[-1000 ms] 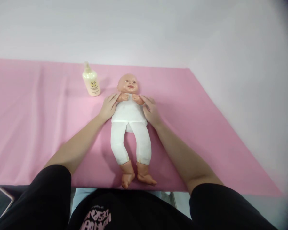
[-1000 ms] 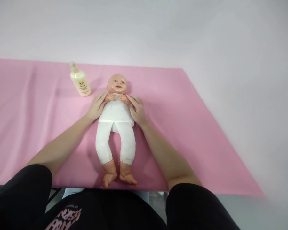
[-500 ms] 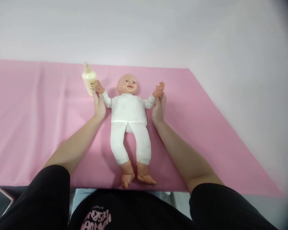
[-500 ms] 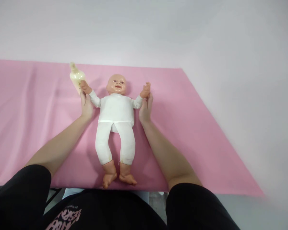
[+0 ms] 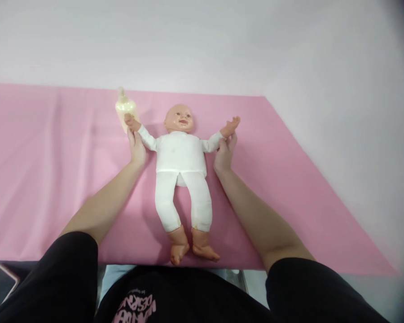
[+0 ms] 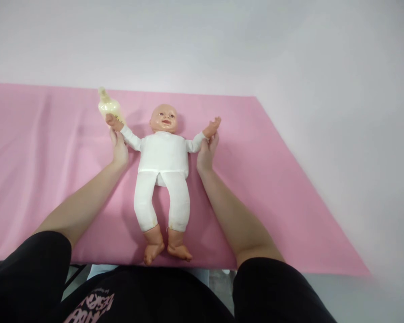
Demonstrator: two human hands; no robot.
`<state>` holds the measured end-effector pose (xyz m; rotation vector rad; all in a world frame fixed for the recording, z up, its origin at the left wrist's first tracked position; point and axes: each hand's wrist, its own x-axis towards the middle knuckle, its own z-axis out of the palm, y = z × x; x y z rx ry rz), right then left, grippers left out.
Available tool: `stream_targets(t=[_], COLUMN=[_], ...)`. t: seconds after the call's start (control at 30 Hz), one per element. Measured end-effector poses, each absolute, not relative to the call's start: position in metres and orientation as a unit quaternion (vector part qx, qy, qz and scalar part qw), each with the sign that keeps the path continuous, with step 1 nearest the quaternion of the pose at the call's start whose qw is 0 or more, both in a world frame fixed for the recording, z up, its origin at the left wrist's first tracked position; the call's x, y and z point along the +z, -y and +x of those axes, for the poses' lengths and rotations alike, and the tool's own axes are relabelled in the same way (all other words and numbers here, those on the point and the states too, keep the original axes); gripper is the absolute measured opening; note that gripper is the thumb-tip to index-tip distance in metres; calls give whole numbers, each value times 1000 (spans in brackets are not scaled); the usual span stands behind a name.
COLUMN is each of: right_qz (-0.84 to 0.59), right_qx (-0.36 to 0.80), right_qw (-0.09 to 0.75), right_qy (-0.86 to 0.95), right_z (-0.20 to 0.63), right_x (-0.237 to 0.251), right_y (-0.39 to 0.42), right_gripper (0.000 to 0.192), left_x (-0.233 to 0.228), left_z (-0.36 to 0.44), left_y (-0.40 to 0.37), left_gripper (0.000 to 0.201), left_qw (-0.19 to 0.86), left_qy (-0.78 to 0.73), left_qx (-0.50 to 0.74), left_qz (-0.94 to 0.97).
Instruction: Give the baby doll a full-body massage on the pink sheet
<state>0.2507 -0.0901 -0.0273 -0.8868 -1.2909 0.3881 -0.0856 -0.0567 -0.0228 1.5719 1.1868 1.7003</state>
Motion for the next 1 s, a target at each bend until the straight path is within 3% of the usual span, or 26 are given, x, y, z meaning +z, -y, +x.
stream_targets(t=[0.1,0.27,0.37,0.53,0.77,1.0], right_qz=[-423,-433,-423,-431,-412,-445], right_qx=[182,164,140,156,215,255], right_qw=[659,523,496,513,616,726], right_qy=[594,716,745,726,636,458], right_z=[235,220,218,220,227,252], right_x=[-11,3,5,0,-7,-33], right_y=[105,122,125,122,113,82], right_gripper=[58,48,47,53,63,56], left_x=[-7,7,7,6,11,2], left_z=[-72,-56,-54,-56,-58,-73], left_y=[73,89,89,89,91,71], left_gripper=[70,68,67,65,67,37], left_qw=[256,178,130,134,258,379], left_qy=[-436,-380,-375,-387,-399,-458], left_qx=[622,474,425,460,632,728], left_qz=[598,774,814,788,613,341])
